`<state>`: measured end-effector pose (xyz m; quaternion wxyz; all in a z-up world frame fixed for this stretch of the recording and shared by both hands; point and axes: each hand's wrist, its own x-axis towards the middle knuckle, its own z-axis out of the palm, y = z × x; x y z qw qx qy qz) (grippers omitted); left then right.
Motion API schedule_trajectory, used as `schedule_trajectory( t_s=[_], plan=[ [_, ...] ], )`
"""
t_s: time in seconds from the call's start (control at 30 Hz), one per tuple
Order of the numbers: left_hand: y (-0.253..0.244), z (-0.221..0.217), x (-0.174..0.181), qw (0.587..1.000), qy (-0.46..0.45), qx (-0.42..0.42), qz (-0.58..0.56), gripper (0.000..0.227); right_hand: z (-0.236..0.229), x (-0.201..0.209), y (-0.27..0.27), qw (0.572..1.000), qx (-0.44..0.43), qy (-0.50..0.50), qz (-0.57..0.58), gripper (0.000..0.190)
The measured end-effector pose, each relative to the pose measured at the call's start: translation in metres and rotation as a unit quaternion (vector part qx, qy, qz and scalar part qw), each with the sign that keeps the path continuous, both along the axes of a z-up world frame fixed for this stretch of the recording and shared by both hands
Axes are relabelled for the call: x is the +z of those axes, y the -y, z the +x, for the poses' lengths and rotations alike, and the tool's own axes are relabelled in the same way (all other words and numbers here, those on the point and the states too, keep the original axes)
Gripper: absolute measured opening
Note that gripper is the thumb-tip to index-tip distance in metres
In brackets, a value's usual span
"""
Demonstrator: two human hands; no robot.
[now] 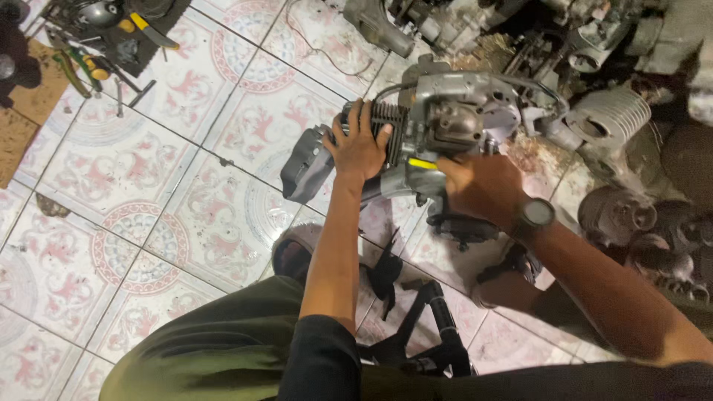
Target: The person cleans a motorcycle engine block using a yellow toothbrush and a small brush. They scrub various surfaces of the engine, including the cylinder head and crankcase, while the engine rests on a stand on the floor.
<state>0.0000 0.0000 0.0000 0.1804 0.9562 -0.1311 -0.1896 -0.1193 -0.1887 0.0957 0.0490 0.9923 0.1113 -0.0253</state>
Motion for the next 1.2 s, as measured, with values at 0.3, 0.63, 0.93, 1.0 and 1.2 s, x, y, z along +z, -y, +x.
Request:
schedule_trajectory(
  t_s=[0.3, 0.63, 0.93, 1.0, 1.2],
  plan=[
    [-0.013, -0.033, 0.002, 0.888, 0.269, 0.209, -0.309, 0.025, -0.05, 0.037, 0.021, 0.911, -0.21, -0.013, 0.355, 0.033],
    [0.029, -0.171, 0.05, 0.854, -0.106, 0.194, -0.471, 0.02, -0.076, 0.018, -0.078, 0.836, -0.305, 0.012, 0.456, 0.03],
    [0.015, -0.14, 0.043, 0.844, -0.062, 0.3, -0.44, 0.022, -0.068, -0.009, -0.073, 0.874, -0.251, -0.089, 0.407, 0.036],
    [0.009, -0.125, 0.042, 0.88, -0.053, 0.199, -0.427, 0.026, -0.063, -0.038, -0.066, 0.835, -0.282, -0.151, 0.447, 0.024],
    [-0.023, -0.082, 0.015, 0.896, 0.112, 0.073, -0.423, 0.026, -0.036, -0.014, -0.103, 0.829, -0.305, -0.138, 0.448, 0.016]
  ],
)
